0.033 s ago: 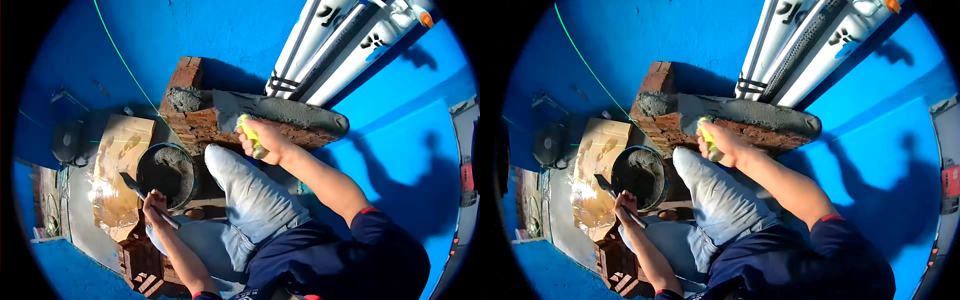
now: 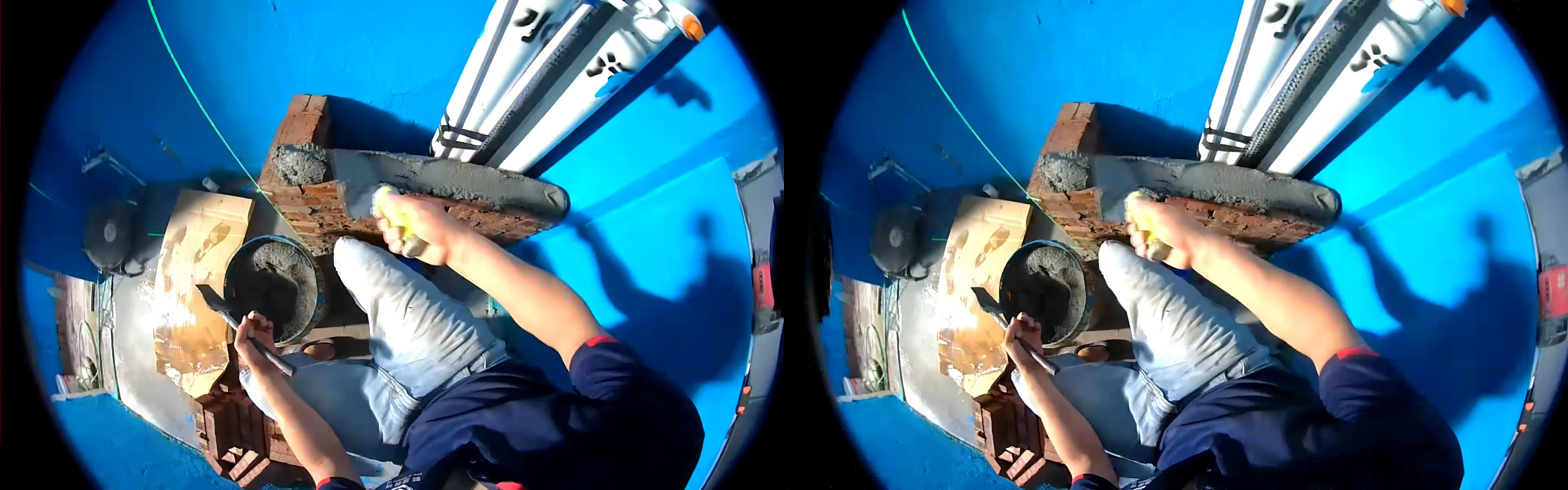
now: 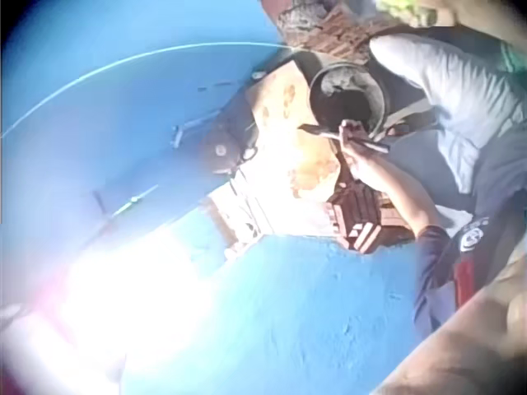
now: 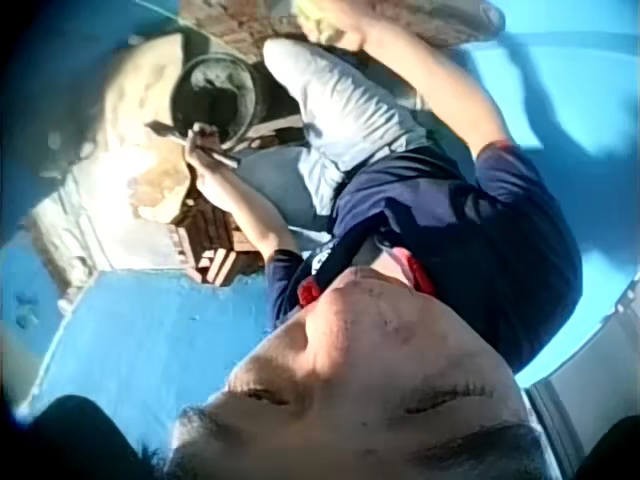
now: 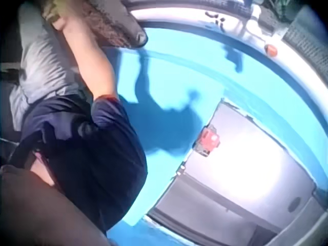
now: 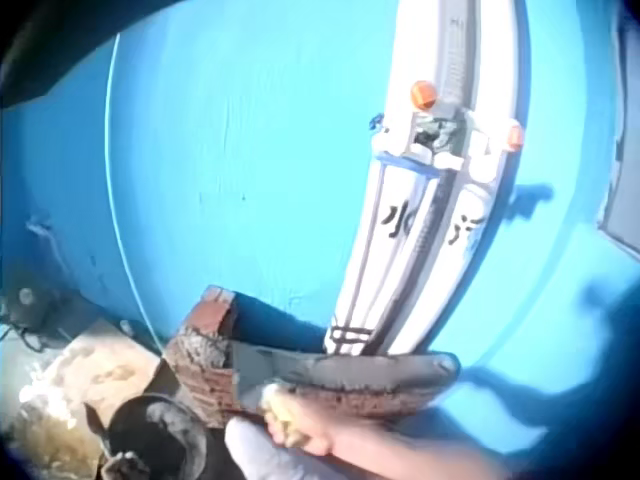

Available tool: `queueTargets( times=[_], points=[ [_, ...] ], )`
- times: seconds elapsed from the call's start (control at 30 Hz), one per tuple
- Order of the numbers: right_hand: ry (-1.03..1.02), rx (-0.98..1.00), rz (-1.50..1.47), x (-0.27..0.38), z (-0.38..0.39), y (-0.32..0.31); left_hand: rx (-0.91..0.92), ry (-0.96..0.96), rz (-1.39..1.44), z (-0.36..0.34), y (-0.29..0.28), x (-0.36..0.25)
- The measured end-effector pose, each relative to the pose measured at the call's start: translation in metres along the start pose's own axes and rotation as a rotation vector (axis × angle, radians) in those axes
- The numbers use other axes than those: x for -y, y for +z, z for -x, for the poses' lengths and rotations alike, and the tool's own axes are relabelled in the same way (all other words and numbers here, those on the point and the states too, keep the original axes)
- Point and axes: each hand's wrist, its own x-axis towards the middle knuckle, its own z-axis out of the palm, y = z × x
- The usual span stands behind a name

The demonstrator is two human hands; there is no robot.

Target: The person builds a brick wall by applying mortar to the top of the existing bricks using a trowel and then placing new bricks on top, pressing them into the mortar.

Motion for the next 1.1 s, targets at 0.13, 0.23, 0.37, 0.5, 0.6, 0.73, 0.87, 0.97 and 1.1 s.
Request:
queueTargets(
  times=[0.13,0.23,0.37,0.5,0.6,0.73,0.87,0.97,1.1],
  points=[
    [0.028,-0.247,0.628,0.035,0.015,-0.001,0.002,0.0,-0.022,0.0,-0.01,0.001],
    [0.094,-0.381,1.078,0.06,0.069,-0.019,-0.014,0.057,-0.022,0.001,-0.022,0.001],
    [0.134,-0.559,0.986,0.072,0.137,-0.078,0.055,0.034,-0.02,0.002,-0.029,-0.002],
    [0.091,-0.809,0.864,0.079,0.212,-0.132,0.139,0.014,0.012,-0.002,-0.03,-0.001],
    [0.063,-0.973,0.852,0.083,0.259,-0.177,0.149,-0.017,-0.006,-0.006,-0.024,0.003],
    [0.273,-1.189,1.56,0.093,0.271,-0.154,0.126,-0.037,-0.023,-0.007,-0.019,-0.002],
    [0.276,-1.342,1.821,0.074,0.277,-0.167,0.117,-0.034,-0.033,-0.006,-0.017,0.0],
    [0.297,-1.316,1.882,0.068,0.276,-0.148,0.12,-0.017,-0.034,-0.003,-0.022,-0.002],
    [0.213,-1.305,1.956,0.063,0.276,-0.156,0.128,-0.023,-0.018,-0.003,-0.028,-0.003]
  ],
)
